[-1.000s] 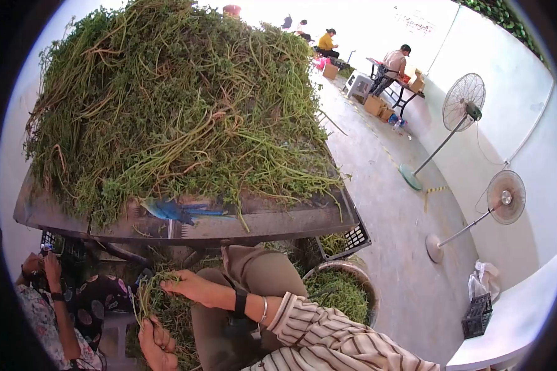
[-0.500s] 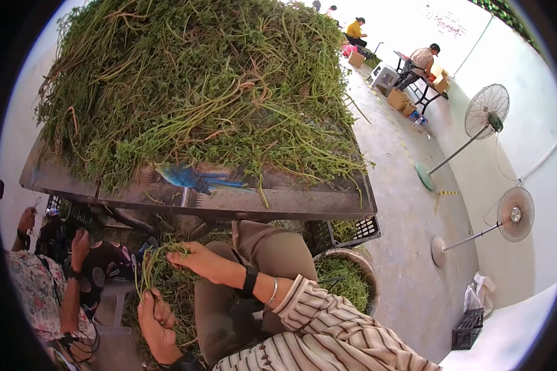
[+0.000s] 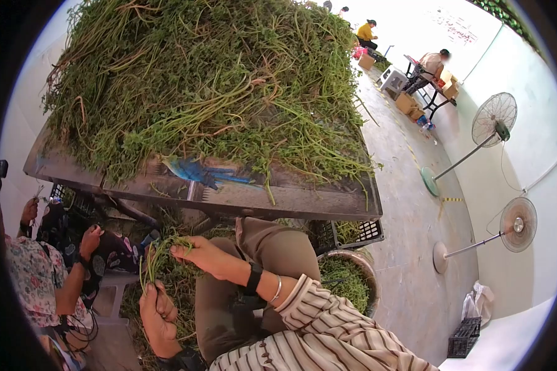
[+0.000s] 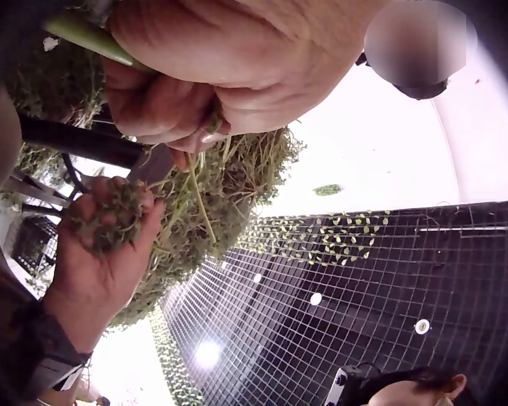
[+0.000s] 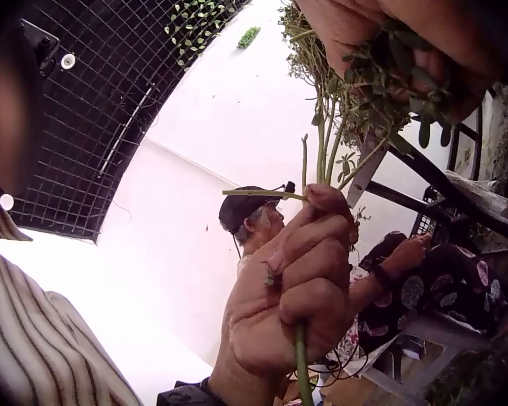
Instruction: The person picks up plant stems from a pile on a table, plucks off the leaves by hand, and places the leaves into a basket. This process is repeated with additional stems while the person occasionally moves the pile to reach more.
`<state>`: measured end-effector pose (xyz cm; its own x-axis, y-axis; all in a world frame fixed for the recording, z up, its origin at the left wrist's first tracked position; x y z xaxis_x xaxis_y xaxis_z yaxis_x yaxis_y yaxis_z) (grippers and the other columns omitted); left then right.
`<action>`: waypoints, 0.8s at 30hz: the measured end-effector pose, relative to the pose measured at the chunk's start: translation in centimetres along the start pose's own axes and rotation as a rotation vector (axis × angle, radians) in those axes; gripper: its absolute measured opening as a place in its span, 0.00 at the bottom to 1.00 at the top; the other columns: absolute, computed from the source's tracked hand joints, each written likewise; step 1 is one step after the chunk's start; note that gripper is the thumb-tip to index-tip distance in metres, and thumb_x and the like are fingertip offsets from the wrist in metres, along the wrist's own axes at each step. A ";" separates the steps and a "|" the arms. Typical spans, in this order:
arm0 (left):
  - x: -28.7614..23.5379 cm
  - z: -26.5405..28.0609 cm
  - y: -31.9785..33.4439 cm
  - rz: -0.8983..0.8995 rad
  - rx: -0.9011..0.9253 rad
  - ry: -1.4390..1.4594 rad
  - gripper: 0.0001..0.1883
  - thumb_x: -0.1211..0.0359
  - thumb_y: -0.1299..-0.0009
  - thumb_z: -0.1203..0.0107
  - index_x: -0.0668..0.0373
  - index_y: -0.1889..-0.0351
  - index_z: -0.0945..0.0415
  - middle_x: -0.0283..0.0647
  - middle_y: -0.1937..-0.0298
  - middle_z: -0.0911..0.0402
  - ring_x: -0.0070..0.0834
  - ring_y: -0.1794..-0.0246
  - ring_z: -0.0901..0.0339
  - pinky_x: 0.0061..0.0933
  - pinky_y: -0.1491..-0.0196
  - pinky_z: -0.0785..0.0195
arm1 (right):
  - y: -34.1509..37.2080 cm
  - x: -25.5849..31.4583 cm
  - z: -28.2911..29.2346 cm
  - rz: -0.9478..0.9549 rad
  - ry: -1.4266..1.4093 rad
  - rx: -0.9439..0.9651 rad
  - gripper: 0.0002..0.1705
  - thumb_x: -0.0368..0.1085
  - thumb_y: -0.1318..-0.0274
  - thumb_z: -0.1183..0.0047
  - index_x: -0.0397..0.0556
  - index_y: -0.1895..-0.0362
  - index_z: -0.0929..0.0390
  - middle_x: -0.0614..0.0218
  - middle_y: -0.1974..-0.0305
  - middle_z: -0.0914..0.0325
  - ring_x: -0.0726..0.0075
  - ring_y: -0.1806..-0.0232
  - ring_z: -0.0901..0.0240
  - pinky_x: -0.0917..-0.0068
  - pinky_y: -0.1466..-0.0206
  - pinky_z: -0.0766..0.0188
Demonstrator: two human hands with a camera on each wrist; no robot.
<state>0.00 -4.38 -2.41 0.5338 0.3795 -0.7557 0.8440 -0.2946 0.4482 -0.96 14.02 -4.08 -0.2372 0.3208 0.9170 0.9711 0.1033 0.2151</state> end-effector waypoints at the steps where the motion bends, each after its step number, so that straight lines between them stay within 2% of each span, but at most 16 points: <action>1: 0.0 0.0 0.0 -0.006 0.002 0.000 0.12 0.59 0.30 0.55 0.58 0.67 0.32 0.23 0.89 0.48 0.11 0.92 0.57 0.17 0.89 0.67 | -0.1 -0.2 0.0 0.034 -0.010 0.008 0.17 0.47 0.40 0.53 0.51 0.77 0.33 0.80 0.78 0.40 0.83 0.74 0.50 0.81 0.70 0.50; 8: -0.1 -0.1 0.3 -0.028 -0.037 0.007 0.11 0.60 0.29 0.56 0.58 0.67 0.33 0.23 0.89 0.48 0.11 0.92 0.56 0.17 0.89 0.67 | -0.2 -0.6 0.0 0.066 -0.018 -0.002 0.15 0.46 0.40 0.53 0.51 0.74 0.31 0.79 0.77 0.37 0.83 0.73 0.47 0.81 0.67 0.46; 10: -0.5 0.6 1.1 0.004 0.039 0.057 0.11 0.61 0.29 0.57 0.59 0.66 0.32 0.23 0.88 0.47 0.11 0.91 0.55 0.17 0.88 0.65 | -0.2 -0.8 -0.8 0.058 -0.015 0.013 0.13 0.44 0.40 0.53 0.48 0.70 0.28 0.77 0.74 0.33 0.83 0.70 0.42 0.81 0.64 0.43; 12: -0.2 0.0 0.3 0.032 0.007 0.032 0.11 0.62 0.29 0.57 0.60 0.66 0.32 0.23 0.88 0.47 0.11 0.90 0.53 0.16 0.87 0.62 | 0.2 -0.6 0.0 0.092 -0.075 -0.066 0.11 0.42 0.41 0.52 0.47 0.67 0.27 0.76 0.71 0.30 0.82 0.67 0.38 0.81 0.61 0.40; 14: -0.8 -0.6 0.7 0.040 0.024 0.080 0.11 0.62 0.29 0.57 0.61 0.67 0.32 0.22 0.88 0.47 0.11 0.89 0.52 0.16 0.86 0.61 | 1.3 1.5 -0.4 0.149 0.030 -0.074 0.10 0.40 0.43 0.51 0.47 0.69 0.27 0.79 0.70 0.31 0.81 0.67 0.39 0.82 0.61 0.39; 16: -1.2 -0.7 1.0 0.015 0.040 0.095 0.11 0.62 0.29 0.57 0.61 0.66 0.32 0.22 0.88 0.47 0.10 0.90 0.52 0.15 0.86 0.62 | 0.7 0.6 -0.4 0.024 -0.053 -0.199 0.10 0.40 0.43 0.50 0.46 0.71 0.27 0.79 0.71 0.31 0.82 0.68 0.40 0.81 0.62 0.40; 17: -1.3 -0.4 1.0 0.011 -0.013 0.099 0.11 0.62 0.29 0.57 0.61 0.66 0.32 0.22 0.88 0.47 0.10 0.90 0.52 0.15 0.86 0.62 | 0.5 0.4 0.0 0.033 -0.075 -0.169 0.12 0.42 0.43 0.49 0.47 0.71 0.27 0.79 0.72 0.31 0.82 0.69 0.40 0.81 0.63 0.41; 19: -1.4 -0.3 1.0 -0.015 0.133 0.141 0.12 0.61 0.28 0.57 0.60 0.65 0.33 0.22 0.88 0.47 0.09 0.90 0.53 0.14 0.88 0.63 | 0.5 0.5 0.4 0.035 -0.101 -0.128 0.13 0.43 0.43 0.49 0.47 0.72 0.27 0.78 0.73 0.32 0.82 0.70 0.41 0.81 0.65 0.42; 24: -1.4 -0.2 0.8 -0.022 0.129 0.149 0.12 0.61 0.28 0.58 0.60 0.66 0.33 0.21 0.88 0.47 0.09 0.90 0.55 0.14 0.88 0.65 | 0.5 0.8 0.7 0.031 -0.051 -0.148 0.17 0.49 0.43 0.51 0.49 0.74 0.27 0.78 0.76 0.34 0.81 0.73 0.45 0.81 0.69 0.47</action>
<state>-0.11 -5.00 -0.92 0.5253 0.5100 -0.6812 0.8469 -0.3908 0.3605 -0.72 14.94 -3.48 -0.2043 0.3697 0.9064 0.9703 -0.0457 0.2374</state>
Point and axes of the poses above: each hand's wrist, its own y-axis away from the middle knuckle, its own z-axis out of the back of the hand, x = y × z, the point moved 1 cm from there along -y, towards the middle knuckle
